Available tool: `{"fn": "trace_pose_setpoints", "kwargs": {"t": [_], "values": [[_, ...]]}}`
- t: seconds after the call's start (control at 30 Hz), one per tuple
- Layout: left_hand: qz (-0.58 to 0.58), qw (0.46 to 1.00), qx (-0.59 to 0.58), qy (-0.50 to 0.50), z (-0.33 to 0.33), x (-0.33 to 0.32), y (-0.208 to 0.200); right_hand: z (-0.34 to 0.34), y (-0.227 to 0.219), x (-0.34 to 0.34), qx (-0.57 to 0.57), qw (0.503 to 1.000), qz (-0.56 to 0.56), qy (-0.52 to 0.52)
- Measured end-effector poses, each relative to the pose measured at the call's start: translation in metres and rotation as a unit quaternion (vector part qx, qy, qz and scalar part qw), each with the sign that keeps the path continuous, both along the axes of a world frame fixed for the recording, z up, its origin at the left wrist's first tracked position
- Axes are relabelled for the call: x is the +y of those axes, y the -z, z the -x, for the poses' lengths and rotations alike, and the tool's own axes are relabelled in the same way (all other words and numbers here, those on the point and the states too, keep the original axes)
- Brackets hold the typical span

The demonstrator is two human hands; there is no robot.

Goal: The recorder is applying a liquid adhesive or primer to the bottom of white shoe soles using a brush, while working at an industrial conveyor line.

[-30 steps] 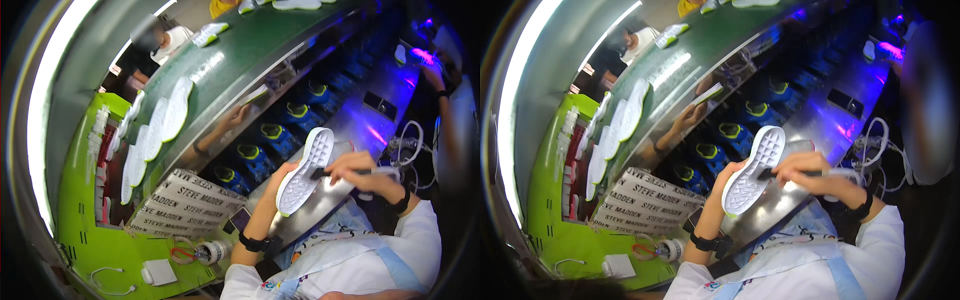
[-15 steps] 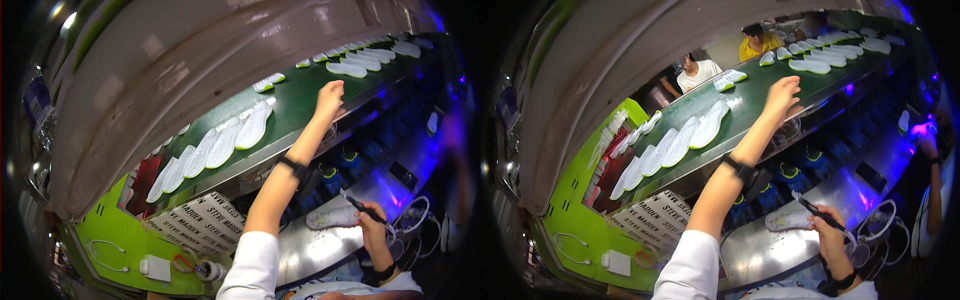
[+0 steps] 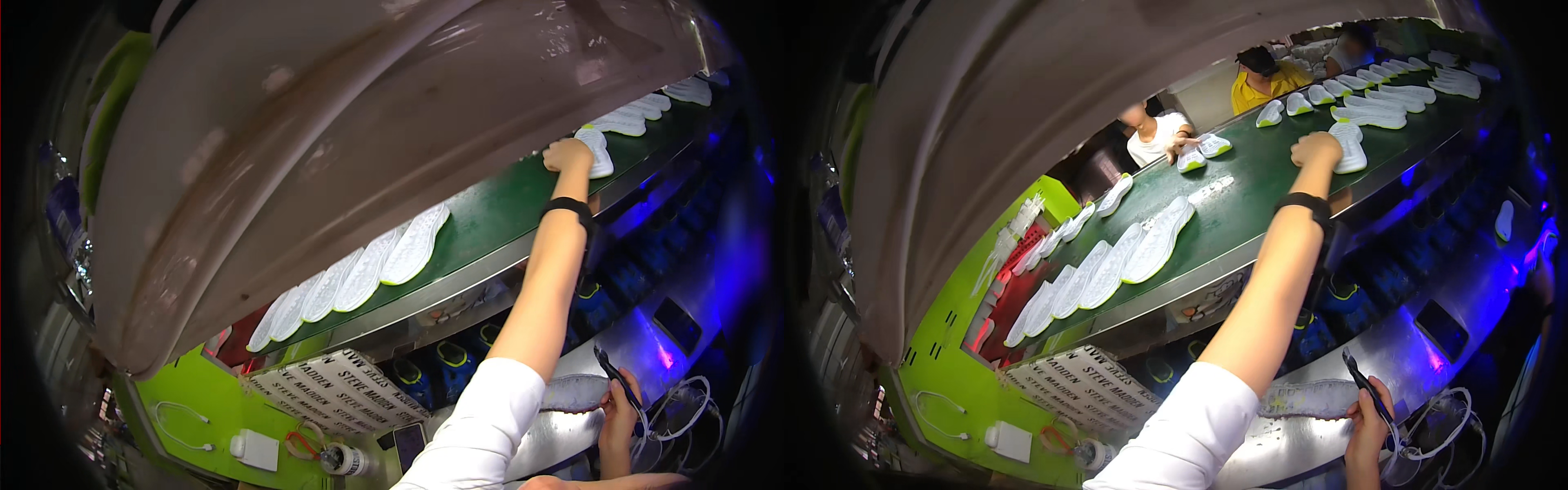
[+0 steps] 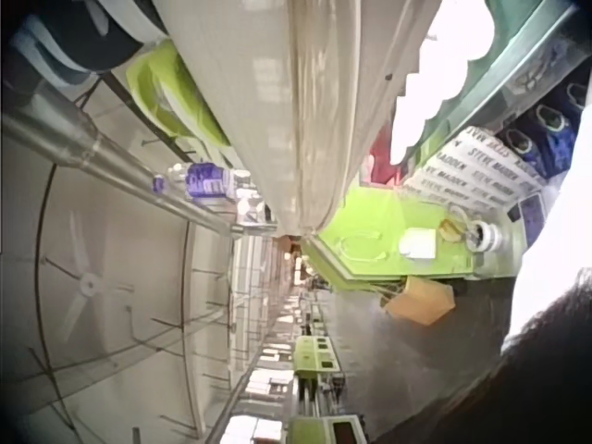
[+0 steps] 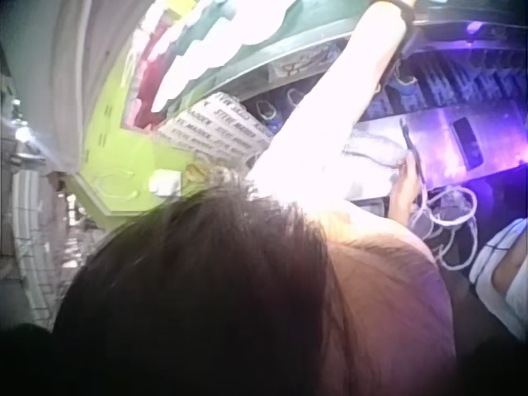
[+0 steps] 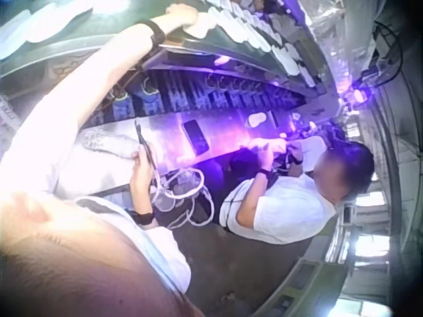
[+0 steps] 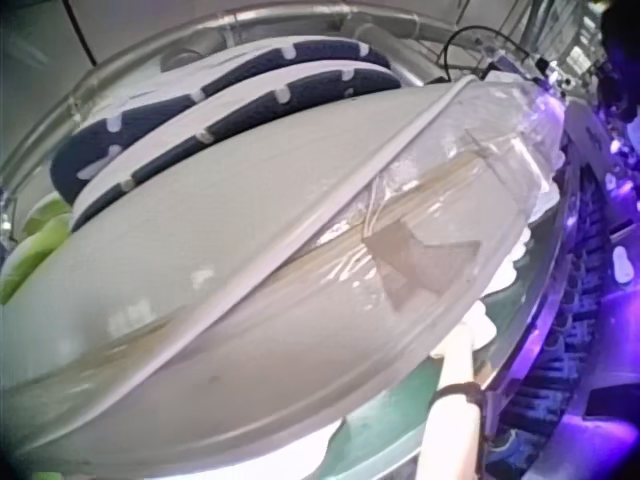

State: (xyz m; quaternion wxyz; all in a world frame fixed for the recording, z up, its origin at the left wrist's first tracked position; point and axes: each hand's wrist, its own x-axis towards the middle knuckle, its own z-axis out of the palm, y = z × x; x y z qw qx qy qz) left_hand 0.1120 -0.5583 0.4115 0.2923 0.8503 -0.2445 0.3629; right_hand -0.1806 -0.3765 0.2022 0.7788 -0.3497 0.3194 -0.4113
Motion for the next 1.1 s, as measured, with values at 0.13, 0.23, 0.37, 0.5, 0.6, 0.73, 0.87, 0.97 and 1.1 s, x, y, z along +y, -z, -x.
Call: {"fn": "trace_pose_setpoints", "kwargs": {"t": [0.13,0.23,0.37,0.5,0.6,0.73,0.87,0.97,1.1], "values": [[0.1,0.925,0.237,0.279,-0.057,0.091,-0.036,0.005,0.0,0.013,-0.024,0.998,0.02,-0.063],[0.248,0.803,0.329,0.431,0.022,0.199,-0.024,0.008,-0.002,0.01,-0.046,0.996,0.008,-0.072],[0.381,0.502,0.586,0.51,0.086,0.366,0.074,0.016,-0.018,0.028,-0.124,0.985,0.042,-0.11],[0.506,0.311,0.639,0.488,0.15,0.425,0.231,0.008,-0.042,0.066,-0.013,0.879,0.233,-0.415],[0.513,0.17,0.642,0.544,0.162,0.421,0.291,-0.04,-0.018,0.078,0.012,0.903,0.322,-0.285],[0.548,0.183,0.612,0.54,0.16,0.427,0.3,-0.03,-0.008,0.111,-0.1,0.76,0.529,-0.365],[0.648,0.268,0.614,0.362,0.153,0.439,0.334,-0.044,-0.012,0.106,-0.043,0.798,0.494,-0.341],[0.633,-0.019,0.573,0.521,0.143,0.426,0.315,-0.023,-0.015,0.118,-0.069,0.69,0.491,-0.527],[0.67,0.109,0.555,0.481,0.141,0.415,0.275,-0.033,-0.019,0.099,-0.068,0.689,0.536,-0.482]]}}
